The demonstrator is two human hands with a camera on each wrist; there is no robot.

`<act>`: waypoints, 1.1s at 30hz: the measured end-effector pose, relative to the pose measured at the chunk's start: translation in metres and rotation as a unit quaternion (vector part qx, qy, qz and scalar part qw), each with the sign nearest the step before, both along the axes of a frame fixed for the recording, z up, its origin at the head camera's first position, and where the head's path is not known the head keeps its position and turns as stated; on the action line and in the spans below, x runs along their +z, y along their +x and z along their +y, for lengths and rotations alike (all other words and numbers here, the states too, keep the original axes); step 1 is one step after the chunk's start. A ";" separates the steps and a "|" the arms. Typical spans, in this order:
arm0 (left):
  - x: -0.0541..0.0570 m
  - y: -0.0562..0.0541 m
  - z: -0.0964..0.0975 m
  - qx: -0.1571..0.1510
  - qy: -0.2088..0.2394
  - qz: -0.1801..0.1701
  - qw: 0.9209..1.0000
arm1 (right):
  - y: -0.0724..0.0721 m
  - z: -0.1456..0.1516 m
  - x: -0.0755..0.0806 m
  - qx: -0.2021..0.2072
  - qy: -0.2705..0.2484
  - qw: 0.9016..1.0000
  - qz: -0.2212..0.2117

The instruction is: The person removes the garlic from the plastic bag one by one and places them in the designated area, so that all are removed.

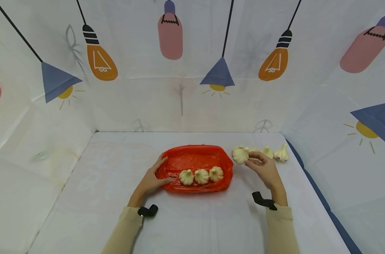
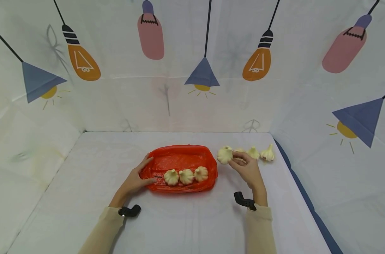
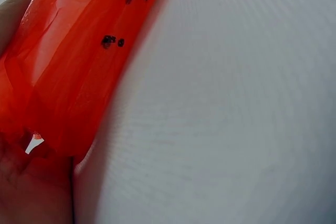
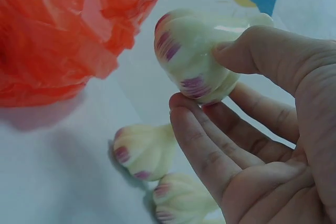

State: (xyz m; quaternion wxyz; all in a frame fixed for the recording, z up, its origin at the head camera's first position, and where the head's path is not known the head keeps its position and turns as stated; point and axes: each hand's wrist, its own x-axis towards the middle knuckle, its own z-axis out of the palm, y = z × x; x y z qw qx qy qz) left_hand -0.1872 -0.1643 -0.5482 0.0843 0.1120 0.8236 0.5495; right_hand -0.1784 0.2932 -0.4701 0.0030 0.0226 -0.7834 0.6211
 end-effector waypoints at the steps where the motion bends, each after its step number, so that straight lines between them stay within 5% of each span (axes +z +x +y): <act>1: -0.001 0.000 0.001 0.000 0.002 -0.001 1.000 | 0.000 0.001 -0.004 0.000 -0.009 1.000 -0.001; 7: -0.002 0.000 0.001 0.003 0.003 -0.005 1.000 | -0.004 0.004 -0.027 0.003 -0.028 0.999 -0.015; 15: 0.000 -0.001 0.001 -0.003 0.001 0.003 1.000 | -0.003 0.008 -0.049 -0.022 0.025 0.999 -0.038; 33: -0.002 -0.001 0.000 0.002 -0.001 -0.001 1.000 | -0.007 0.009 -0.061 -0.025 0.076 0.996 -0.046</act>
